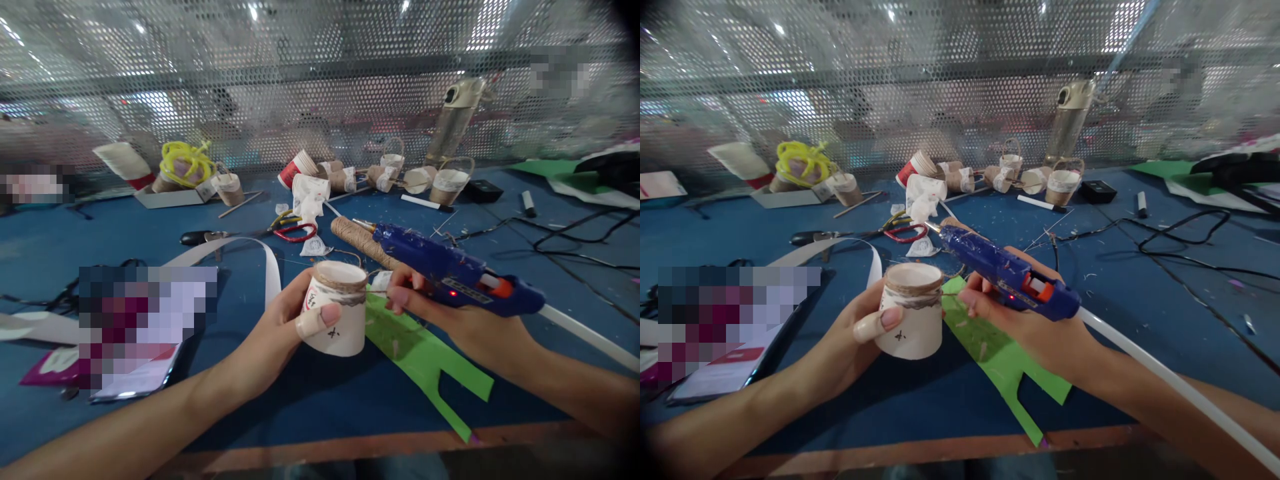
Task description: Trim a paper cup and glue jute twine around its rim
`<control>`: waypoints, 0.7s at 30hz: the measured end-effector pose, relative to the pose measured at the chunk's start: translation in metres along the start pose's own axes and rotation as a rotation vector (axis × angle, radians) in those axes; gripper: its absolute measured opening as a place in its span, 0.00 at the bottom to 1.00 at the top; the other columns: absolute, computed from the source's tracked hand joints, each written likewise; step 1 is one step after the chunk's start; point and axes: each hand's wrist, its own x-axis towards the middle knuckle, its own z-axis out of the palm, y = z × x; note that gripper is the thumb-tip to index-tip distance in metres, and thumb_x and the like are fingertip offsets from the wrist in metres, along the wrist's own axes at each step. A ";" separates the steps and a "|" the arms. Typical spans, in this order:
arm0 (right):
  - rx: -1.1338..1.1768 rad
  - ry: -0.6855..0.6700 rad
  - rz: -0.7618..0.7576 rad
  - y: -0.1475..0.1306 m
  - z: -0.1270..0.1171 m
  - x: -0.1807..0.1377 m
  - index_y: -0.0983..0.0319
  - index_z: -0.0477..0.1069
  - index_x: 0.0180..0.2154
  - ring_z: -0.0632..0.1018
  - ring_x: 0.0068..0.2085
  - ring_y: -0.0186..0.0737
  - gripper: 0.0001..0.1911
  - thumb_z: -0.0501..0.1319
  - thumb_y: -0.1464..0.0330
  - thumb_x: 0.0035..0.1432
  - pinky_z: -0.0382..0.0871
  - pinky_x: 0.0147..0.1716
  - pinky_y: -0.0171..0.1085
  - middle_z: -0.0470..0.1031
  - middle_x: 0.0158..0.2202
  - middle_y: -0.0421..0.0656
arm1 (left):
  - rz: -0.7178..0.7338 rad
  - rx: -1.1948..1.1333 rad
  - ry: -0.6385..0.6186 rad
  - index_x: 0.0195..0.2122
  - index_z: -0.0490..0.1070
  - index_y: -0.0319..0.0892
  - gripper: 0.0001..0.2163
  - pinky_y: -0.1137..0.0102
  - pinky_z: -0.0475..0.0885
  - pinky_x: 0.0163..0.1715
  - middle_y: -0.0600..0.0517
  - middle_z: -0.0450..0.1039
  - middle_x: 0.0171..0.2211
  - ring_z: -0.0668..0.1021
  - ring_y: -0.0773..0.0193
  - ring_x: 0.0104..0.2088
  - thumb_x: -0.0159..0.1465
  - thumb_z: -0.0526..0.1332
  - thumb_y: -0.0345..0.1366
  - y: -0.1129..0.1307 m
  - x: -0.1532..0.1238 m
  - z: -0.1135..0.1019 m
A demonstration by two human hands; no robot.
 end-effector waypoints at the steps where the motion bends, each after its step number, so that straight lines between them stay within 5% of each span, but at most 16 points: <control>1: -0.015 0.008 -0.002 0.000 0.000 0.000 0.56 0.67 0.27 0.80 0.32 0.36 0.15 0.73 0.63 0.55 0.81 0.36 0.36 0.78 0.32 0.35 | 0.002 -0.008 -0.015 0.55 0.75 0.48 0.19 0.67 0.70 0.47 0.48 0.79 0.55 0.76 0.48 0.56 0.63 0.69 0.42 0.000 0.000 0.000; 21: -0.017 -0.003 0.013 0.003 0.001 -0.002 0.54 0.67 0.29 0.79 0.34 0.39 0.14 0.71 0.59 0.56 0.78 0.34 0.39 0.78 0.33 0.36 | -0.078 -0.107 -0.127 0.56 0.76 0.45 0.23 0.61 0.73 0.49 0.44 0.79 0.54 0.78 0.42 0.55 0.61 0.70 0.45 0.001 0.001 0.002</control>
